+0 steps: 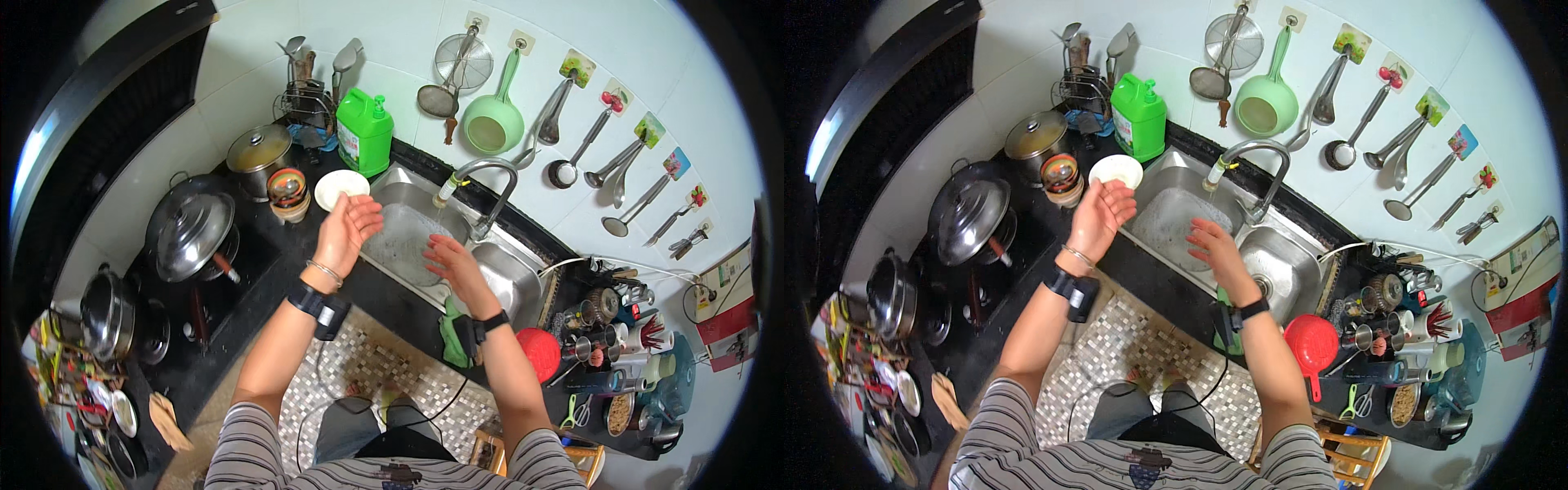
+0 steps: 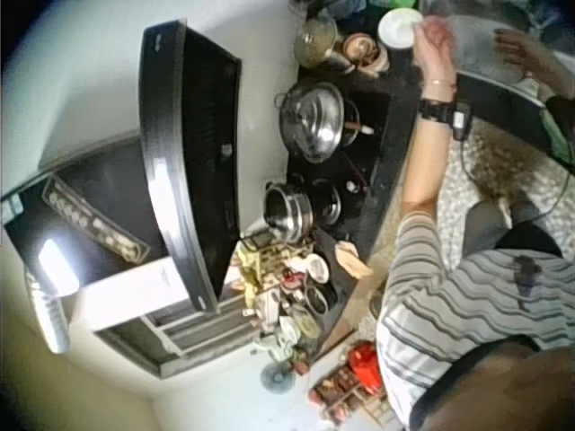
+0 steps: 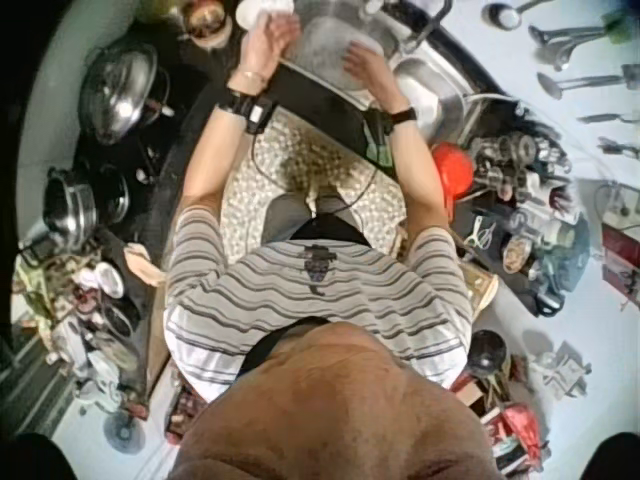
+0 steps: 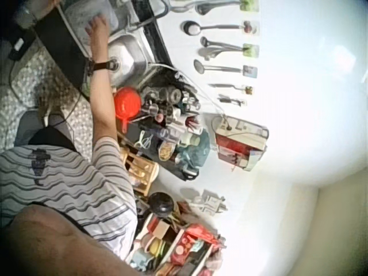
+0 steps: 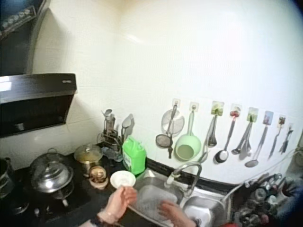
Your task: The person rinses a cloth, moves kitchen items, wipes a sink drain, and then washes several chopsticks in a sink filled with soapy water.
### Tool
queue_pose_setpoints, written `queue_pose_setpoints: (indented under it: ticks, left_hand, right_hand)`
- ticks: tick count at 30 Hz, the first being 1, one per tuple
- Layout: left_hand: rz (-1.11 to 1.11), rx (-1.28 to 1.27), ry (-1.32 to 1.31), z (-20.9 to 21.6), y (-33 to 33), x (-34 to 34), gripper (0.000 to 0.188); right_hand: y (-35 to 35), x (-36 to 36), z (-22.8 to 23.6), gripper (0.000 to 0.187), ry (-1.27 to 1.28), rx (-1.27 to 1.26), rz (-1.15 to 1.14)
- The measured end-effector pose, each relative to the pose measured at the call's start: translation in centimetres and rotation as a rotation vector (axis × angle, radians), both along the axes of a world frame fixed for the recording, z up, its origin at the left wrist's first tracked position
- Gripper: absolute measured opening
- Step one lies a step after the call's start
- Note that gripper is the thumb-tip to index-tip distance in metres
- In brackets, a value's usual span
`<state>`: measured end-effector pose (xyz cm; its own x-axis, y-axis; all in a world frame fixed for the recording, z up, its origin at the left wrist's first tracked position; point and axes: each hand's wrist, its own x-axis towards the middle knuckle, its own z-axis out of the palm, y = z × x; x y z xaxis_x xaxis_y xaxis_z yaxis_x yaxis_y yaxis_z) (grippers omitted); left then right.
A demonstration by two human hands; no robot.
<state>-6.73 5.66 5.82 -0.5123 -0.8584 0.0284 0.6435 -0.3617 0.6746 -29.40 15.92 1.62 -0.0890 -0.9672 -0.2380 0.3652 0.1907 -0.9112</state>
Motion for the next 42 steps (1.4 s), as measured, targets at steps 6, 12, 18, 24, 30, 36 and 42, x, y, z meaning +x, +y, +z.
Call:
queue_pose_setpoints:
  ticks: [6,12,18,24,30,36,42]
  left_hand:
    - [0.043,0.261,-0.277,-11.3,-7.1,-2.3,0.043]
    - [0.047,0.393,-0.541,-17.6,-9.4,-3.5,0.042]
    - [0.005,0.305,-0.609,-15.8,-10.3,-4.3,0.042]
    - [-0.073,0.179,-0.571,-15.3,-12.1,-6.7,0.041]
    - [-0.120,0.251,-0.524,-18.3,-15.0,-6.5,0.040]
    - [-0.074,0.342,-0.448,-19.9,-16.4,-5.6,0.038]
    - [-0.050,0.446,-0.438,-20.8,-15.6,-5.6,0.036]
  right_hand:
    - [-10.9,-2.3,-13.8,0.040,-0.152,0.320,-0.106]
    - [-14.8,-2.2,-19.9,0.056,0.092,0.368,-0.343]
    - [-14.0,-4.0,-4.2,0.067,0.564,-0.088,-0.715]
    - [-20.8,-7.5,-0.1,0.059,0.465,-0.102,-0.640]
    - [-25.3,-10.9,-0.6,0.062,0.639,-0.009,-0.552]
    - [-20.8,-9.6,-18.7,0.048,0.512,-0.070,-0.704]
    - [-25.6,-11.4,-32.9,0.094,1.005,0.727,-0.079]
